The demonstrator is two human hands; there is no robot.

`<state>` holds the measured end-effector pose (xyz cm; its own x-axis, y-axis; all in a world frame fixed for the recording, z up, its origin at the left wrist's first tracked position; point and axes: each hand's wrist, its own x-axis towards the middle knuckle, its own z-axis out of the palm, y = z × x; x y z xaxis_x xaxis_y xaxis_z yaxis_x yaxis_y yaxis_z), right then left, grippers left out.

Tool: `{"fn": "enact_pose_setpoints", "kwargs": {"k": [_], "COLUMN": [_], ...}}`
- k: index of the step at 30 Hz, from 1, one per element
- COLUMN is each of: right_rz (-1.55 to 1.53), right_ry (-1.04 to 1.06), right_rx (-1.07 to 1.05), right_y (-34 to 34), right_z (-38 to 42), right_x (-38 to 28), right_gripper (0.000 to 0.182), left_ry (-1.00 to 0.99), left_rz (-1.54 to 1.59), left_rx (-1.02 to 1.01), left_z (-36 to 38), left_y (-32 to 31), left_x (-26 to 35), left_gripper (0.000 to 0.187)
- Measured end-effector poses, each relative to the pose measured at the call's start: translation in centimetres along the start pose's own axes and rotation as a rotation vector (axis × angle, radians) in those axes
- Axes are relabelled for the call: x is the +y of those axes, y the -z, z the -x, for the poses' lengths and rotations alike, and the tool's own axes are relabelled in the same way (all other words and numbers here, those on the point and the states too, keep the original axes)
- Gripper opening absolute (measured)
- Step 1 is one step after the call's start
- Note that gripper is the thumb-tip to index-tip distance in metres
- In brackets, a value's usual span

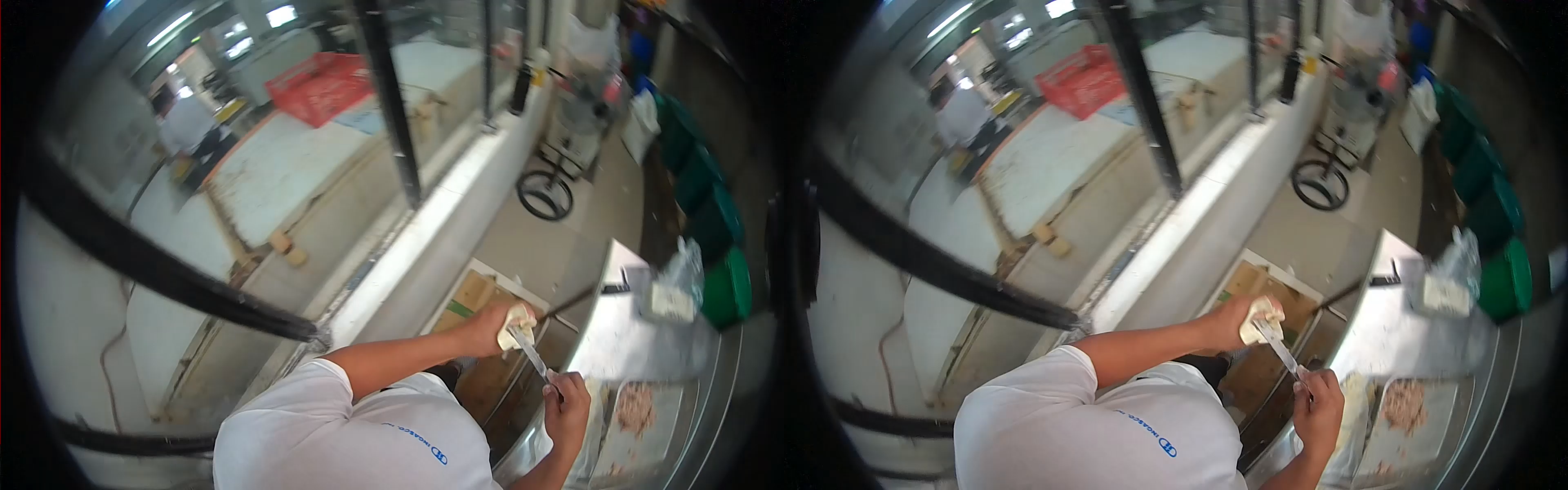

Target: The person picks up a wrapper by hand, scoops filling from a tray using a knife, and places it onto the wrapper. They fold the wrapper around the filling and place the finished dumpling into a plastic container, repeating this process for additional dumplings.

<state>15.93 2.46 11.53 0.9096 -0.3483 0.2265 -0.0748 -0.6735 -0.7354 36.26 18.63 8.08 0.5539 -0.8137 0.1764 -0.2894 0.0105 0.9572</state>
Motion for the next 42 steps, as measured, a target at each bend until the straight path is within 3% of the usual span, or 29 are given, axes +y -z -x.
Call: {"fn": "enact_pose_setpoints", "kwargs": {"k": [5,9,13,16,19,21,22,24,25,27,28,30,31,33,35,37,42], "right_rz": [0.098,0.239,0.246,0.192,0.126,-0.014,-0.009,-0.254,-0.455,-0.653,-0.653,-0.915,-0.918,-1.162,-1.198,-1.091,-1.103], "right_ry": [0.076,0.173,0.198,0.225,0.267,0.217,0.216,-0.018,-0.128,-0.226,-0.228,-0.136,-0.130,-0.294,-0.281,-0.269,-0.261], "right_rx": [-0.094,-0.204,-0.261,-0.202,-0.099,0.086,0.094,0.019,0.000,-0.053,-0.047,-0.031,-0.034,-0.117,-0.095,-0.066,-0.146], "right_y": [-1.4,-2.6,-2.8,-2.9,-3.4,-4.1,-4.9,-7.4,-8.9,-11.3,-12.8,-15.5,-15.9,-16.2,-17.3,-17.7,-18.9], "right_z": [-4.1,-7.4,-9.9,-10.5,-10.6,-10.5,-10.2,-9.9,-9.9,-10.7,-11.1,-12.0,-12.4,-12.8,-13.4,-13.9,-14.7], "right_x": [-2.3,-4.1,-5.9,-5.7,-4.2,-3.7,-2.6,-0.3,-1.0,-3.2,-4.0,-5.3,-6.1,-7.3,-7.1,-7.3,-7.0], "right_gripper": [0.024,0.021,0.016,0.012,0.007,0.010,0.010,0.015,0.017,0.023,0.023,0.034,0.034,0.034,0.035,0.040,0.034], "left_ry": [-0.129,-0.093,-0.093,-0.198,-0.207,-0.233,-0.241,0.047,0.042,0.190,0.189,0.152,0.148,-0.040,0.027,-0.083,0.004], "left_rz": [-0.330,-0.546,-0.612,-0.638,-0.492,-0.315,-0.312,-0.218,-0.214,0.123,0.124,0.648,0.643,0.497,0.553,-0.031,0.046], "left_rx": [0.012,0.027,-0.001,-0.046,0.065,0.376,0.370,0.259,0.246,0.216,0.210,0.313,0.317,0.246,0.283,0.347,0.390], "left_z": [3.9,5.8,6.0,5.5,4.1,2.8,2.3,1.5,1.1,0.6,0.4,0.1,0.1,0.3,0.7,1.3,3.4], "left_y": [4.5,7.0,9.4,11.4,13.2,12.9,13.0,12.6,12.2,10.9,9.9,8.0,7.9,8.2,9.6,11.7,13.8], "left_x": [1.5,0.6,-0.1,-0.1,-0.4,-1.7,-1.4,-0.6,-0.3,0.0,-0.8,-2.7,-3.0,-2.9,-2.3,-1.5,-1.9], "left_gripper": [0.030,0.028,0.028,0.029,0.026,0.023,0.023,0.025,0.025,0.024,0.024,0.032,0.032,0.033,0.028,0.024,0.028]}}
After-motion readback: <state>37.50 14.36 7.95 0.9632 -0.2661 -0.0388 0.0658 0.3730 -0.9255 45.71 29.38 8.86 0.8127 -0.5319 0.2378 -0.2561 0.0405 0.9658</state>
